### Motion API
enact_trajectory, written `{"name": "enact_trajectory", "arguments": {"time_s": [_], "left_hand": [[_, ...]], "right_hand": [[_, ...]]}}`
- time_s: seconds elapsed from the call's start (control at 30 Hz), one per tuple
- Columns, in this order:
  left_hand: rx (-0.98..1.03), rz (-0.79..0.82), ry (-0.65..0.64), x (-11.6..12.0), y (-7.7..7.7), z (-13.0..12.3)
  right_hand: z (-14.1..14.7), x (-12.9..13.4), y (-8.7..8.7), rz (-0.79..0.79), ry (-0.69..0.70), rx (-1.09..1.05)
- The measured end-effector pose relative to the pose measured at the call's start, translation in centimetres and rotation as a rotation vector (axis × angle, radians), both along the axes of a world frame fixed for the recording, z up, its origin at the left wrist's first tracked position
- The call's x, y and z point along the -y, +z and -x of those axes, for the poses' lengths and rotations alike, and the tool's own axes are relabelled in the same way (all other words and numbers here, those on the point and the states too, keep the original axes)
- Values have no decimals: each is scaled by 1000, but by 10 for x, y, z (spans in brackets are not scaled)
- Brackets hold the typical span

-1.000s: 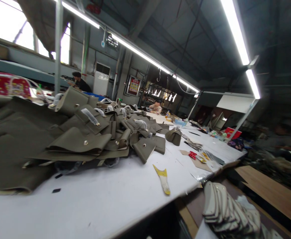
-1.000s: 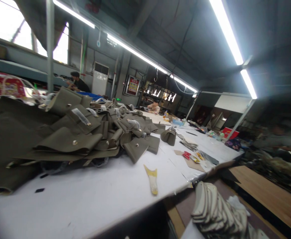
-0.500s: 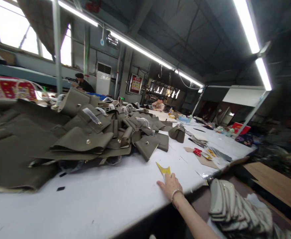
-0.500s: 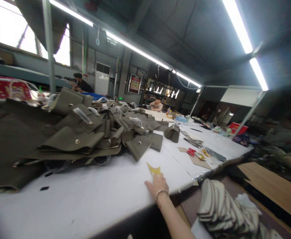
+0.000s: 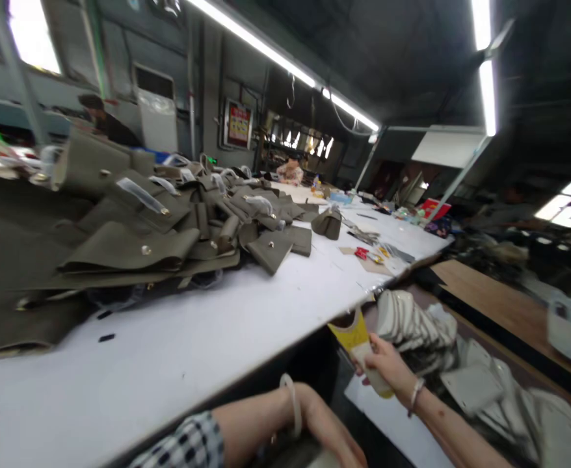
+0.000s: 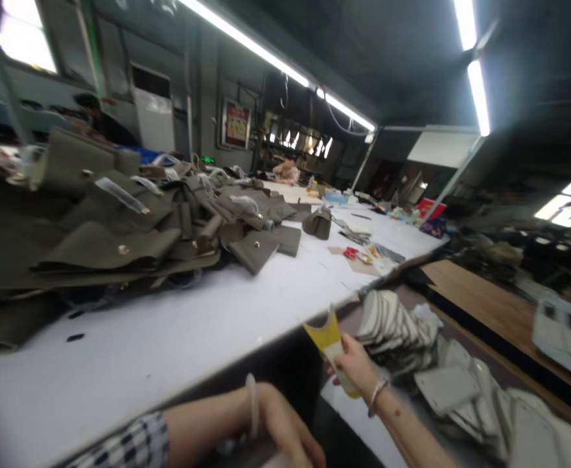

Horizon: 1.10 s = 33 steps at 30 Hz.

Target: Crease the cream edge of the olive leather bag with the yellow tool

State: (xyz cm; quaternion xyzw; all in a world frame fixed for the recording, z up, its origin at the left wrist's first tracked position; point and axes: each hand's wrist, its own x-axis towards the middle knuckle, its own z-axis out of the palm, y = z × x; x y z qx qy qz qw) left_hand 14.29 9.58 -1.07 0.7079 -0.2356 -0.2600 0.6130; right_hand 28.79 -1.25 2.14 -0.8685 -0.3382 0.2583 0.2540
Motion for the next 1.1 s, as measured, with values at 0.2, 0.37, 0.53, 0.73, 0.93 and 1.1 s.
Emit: {"name": "enact_trajectory", "arguments": {"time_s": [0.2,0.37,0.53,0.73,0.93,1.1], "left_hand": [[-403,71,-147,3,-34,-3],[-477,84,-127,0,-34,2],[-512,64,-63,3,-23,7],[-542,0,-19,0,-15,10],[-532,-57,5,0,-10,12],[-515,-60,33,0,-10,13]], "right_hand": [[40,144,30,-56,-193,-567],[86,169,25,203,-70,-676],[110,144,6,256,12,-688],[110,128,-8,261,44,-697],[111,127,-11,259,33,-716],[114,125,-8,248,12,-732]]}}
